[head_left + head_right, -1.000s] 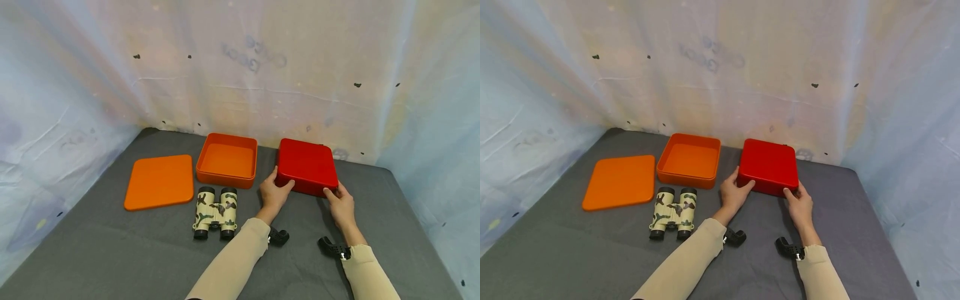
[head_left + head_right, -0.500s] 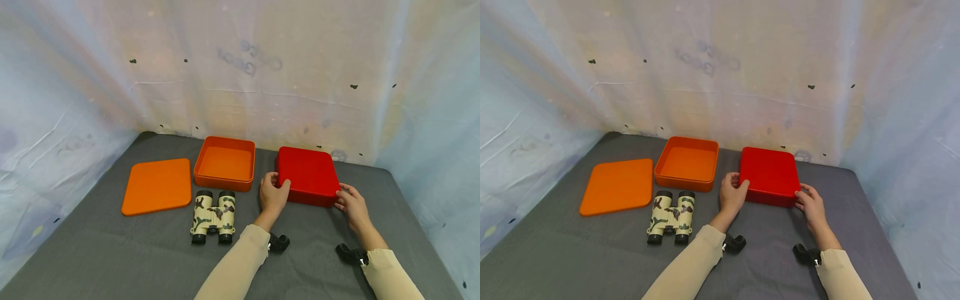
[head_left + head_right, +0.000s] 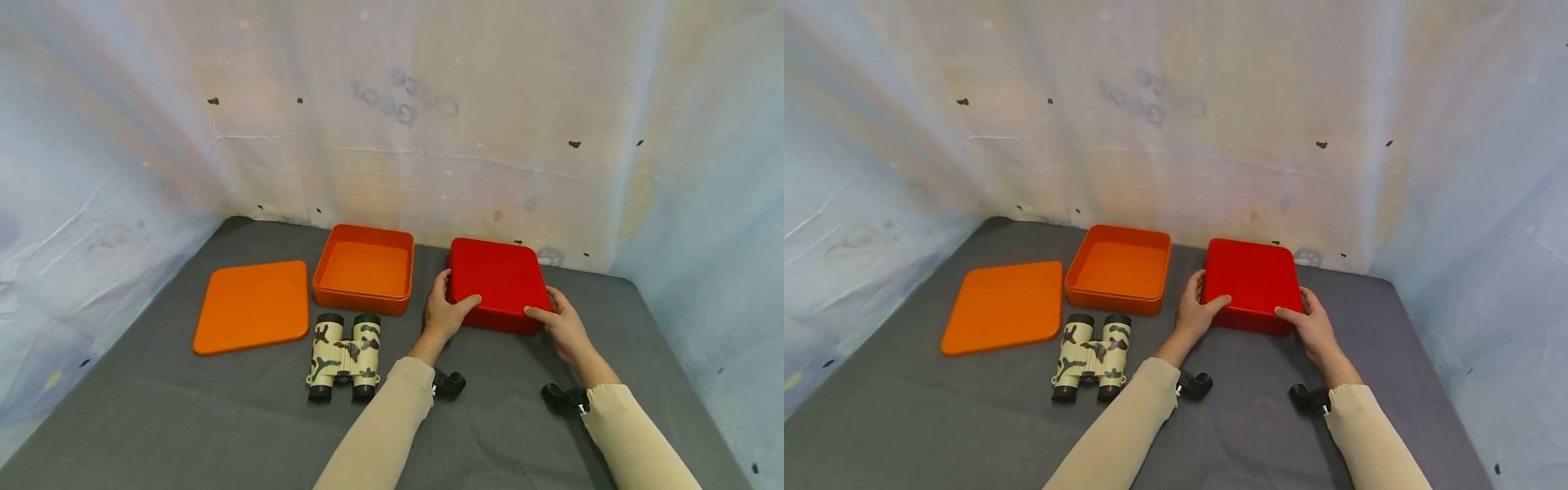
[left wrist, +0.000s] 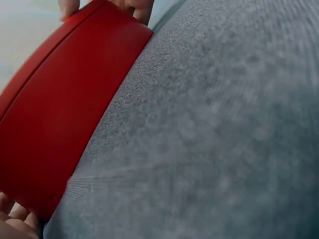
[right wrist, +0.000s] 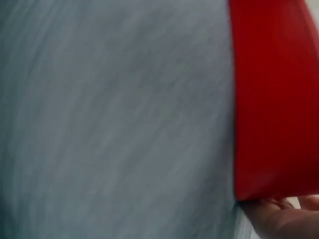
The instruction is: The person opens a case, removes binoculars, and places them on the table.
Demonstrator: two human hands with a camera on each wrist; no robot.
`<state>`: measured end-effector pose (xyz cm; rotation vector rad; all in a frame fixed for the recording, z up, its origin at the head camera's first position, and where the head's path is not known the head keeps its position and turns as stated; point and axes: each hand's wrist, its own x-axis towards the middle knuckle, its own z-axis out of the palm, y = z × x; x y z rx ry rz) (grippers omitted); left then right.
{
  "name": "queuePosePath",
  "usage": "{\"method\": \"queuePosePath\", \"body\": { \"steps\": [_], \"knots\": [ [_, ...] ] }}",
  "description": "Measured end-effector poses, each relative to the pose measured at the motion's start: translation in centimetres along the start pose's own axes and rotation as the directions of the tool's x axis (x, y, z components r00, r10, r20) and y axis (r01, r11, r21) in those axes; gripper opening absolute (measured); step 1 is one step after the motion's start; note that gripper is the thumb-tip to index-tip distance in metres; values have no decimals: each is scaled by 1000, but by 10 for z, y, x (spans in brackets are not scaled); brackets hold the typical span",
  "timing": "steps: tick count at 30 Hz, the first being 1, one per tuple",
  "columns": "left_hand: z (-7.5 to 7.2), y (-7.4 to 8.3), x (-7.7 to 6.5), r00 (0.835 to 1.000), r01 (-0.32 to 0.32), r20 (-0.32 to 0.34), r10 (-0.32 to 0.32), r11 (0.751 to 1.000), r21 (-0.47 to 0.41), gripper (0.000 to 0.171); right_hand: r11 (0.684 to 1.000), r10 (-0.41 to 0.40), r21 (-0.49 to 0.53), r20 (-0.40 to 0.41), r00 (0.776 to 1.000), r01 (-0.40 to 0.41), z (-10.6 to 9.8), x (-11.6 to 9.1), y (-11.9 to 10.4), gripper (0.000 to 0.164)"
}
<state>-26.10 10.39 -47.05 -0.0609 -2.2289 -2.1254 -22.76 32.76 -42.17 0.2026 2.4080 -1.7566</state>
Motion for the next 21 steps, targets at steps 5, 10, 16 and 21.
{"method": "queuePosePath", "body": {
  "steps": [5, 10, 16, 21],
  "knots": [
    [-1, -2, 1, 999, -36, 29, 33, 993, 115, 97, 1000, 15, 22, 29, 999, -15, 1, 3, -3, 93],
    [-1, -3, 1, 1000, -10, 28, 5, 983, 183, 106, 1000, 0, 8, 37, 999, -1, 0, 4, 1, 94],
    [-2, -4, 0, 999, -10, 33, 3, 981, 191, 105, 999, 0, 35, 58, 998, -2, -2, 2, 4, 93],
    [-1, -4, 0, 999, -14, 34, 8, 980, 200, 106, 998, 17, 67, 76, 997, -22, -4, 1, 3, 94]
  ]
}}
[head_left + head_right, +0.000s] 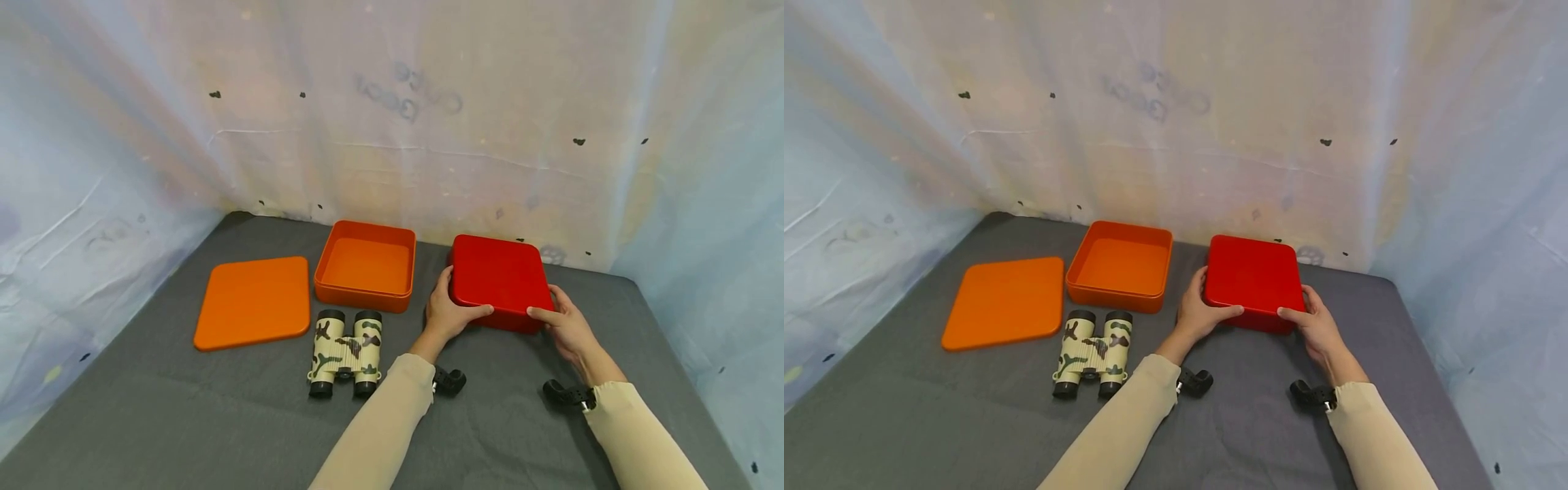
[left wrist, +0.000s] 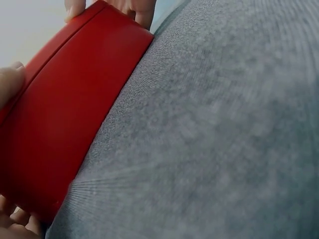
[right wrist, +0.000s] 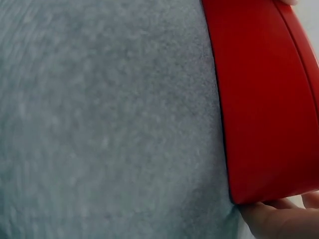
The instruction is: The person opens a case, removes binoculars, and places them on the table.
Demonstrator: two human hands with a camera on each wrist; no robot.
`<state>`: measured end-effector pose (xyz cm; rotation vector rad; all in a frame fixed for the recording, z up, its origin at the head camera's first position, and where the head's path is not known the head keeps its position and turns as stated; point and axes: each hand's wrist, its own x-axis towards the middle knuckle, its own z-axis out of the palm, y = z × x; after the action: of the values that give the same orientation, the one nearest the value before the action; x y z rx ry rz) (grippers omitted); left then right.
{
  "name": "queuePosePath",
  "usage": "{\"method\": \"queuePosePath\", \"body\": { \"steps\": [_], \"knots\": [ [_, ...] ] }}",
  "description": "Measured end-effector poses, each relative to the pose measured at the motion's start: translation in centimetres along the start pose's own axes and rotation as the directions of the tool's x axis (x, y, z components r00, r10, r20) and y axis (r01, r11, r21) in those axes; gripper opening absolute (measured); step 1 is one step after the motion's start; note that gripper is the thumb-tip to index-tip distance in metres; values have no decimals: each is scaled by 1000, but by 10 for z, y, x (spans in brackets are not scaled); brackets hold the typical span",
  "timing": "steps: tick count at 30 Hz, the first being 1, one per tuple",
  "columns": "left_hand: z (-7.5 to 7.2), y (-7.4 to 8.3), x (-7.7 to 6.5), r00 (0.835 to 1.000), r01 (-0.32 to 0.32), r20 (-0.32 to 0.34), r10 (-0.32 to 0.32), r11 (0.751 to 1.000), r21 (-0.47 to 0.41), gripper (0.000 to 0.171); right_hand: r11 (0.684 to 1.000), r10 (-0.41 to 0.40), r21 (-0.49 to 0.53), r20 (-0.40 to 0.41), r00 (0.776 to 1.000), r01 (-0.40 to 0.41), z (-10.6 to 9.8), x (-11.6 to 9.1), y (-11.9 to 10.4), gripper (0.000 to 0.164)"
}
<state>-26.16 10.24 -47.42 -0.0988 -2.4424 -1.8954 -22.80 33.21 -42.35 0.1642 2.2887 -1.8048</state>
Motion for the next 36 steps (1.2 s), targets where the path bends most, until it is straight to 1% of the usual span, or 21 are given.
{"method": "queuePosePath", "body": {
  "steps": [7, 15, 24, 29, 36],
  "knots": [
    [0, 0, 0, 1000, -5, -11, 5, 1000, 8, 106, 998, -28, 53, 5, 1000, 28, -2, 1, 1, 88],
    [0, -1, 1, 1000, -9, -20, 10, 1000, 28, 106, 998, -10, 70, 7, 1000, 9, -3, 2, 1, 93],
    [-1, 2, 1, 999, -15, -28, 16, 1000, 18, 104, 991, -23, 133, 9, 1000, 21, -6, 5, 1, 92],
    [-1, 1, 0, 1000, -5, -30, 5, 1000, 24, 104, 987, -19, 162, 12, 1000, 17, -5, 4, 0, 94],
    [-1, -3, -2, 1000, -3, -15, 4, 1000, 23, 105, 981, -17, 196, 0, 1000, 17, -3, 0, 3, 82]
  ]
}}
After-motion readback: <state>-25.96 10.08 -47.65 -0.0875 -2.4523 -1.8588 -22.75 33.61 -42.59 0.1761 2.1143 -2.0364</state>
